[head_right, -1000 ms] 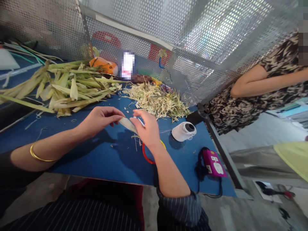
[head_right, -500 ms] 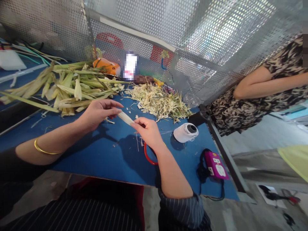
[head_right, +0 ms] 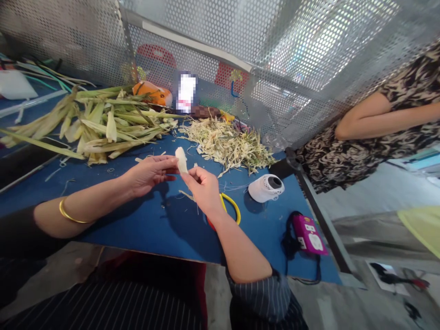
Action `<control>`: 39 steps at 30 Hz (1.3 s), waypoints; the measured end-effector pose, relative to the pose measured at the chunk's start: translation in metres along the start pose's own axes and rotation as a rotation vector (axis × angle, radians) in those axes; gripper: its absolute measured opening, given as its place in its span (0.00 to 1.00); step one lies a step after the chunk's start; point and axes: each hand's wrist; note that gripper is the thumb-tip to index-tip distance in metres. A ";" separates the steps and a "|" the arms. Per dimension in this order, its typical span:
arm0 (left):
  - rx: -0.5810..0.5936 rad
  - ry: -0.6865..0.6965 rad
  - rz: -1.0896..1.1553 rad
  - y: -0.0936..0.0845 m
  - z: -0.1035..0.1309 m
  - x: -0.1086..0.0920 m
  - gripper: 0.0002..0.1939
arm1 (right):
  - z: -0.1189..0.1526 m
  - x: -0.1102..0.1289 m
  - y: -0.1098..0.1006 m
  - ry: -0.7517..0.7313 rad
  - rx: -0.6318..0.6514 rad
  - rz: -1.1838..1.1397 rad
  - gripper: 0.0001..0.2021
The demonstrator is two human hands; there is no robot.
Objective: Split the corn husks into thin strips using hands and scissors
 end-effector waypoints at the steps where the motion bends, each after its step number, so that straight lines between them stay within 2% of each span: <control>1: -0.014 0.006 0.011 0.000 0.000 0.002 0.12 | 0.000 -0.001 0.002 -0.001 0.012 0.006 0.14; 10: -0.133 0.185 0.069 -0.004 -0.004 -0.003 0.08 | 0.001 -0.001 0.004 0.059 0.119 -0.103 0.10; 13: -0.160 0.205 0.080 -0.002 -0.003 -0.005 0.08 | 0.002 -0.001 0.004 0.103 0.207 -0.070 0.12; 19: -0.213 0.283 0.072 0.000 -0.001 -0.005 0.10 | 0.011 0.004 0.006 0.092 0.351 0.012 0.14; 24: -0.218 0.237 0.038 -0.002 -0.003 -0.008 0.09 | 0.017 0.013 0.017 0.081 0.493 0.079 0.13; 27: -0.254 0.180 0.031 -0.004 -0.004 -0.007 0.07 | 0.020 0.020 0.011 0.035 0.581 0.239 0.11; 29: -0.260 0.139 0.022 -0.005 -0.005 -0.005 0.06 | 0.026 0.024 -0.004 -0.006 0.544 0.394 0.09; 31: -0.218 0.085 0.015 -0.005 -0.005 -0.002 0.06 | 0.037 0.024 -0.024 0.014 0.409 0.571 0.08; 34: -0.111 -0.008 0.002 -0.003 -0.003 0.002 0.06 | 0.060 0.013 -0.052 0.211 0.255 0.904 0.08; 36: -0.053 -0.050 -0.010 0.000 -0.001 0.003 0.06 | 0.073 0.001 -0.061 0.341 0.208 1.030 0.12; 39: -0.008 -0.079 -0.014 0.004 0.001 0.004 0.06 | 0.082 -0.015 -0.059 0.356 0.148 1.097 0.22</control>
Point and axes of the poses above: each hand's wrist, its own z-axis away from the middle knuckle, its own y-axis out of the palm, x = y × z, and after that the axes turned 11 degrees about x, right-handed
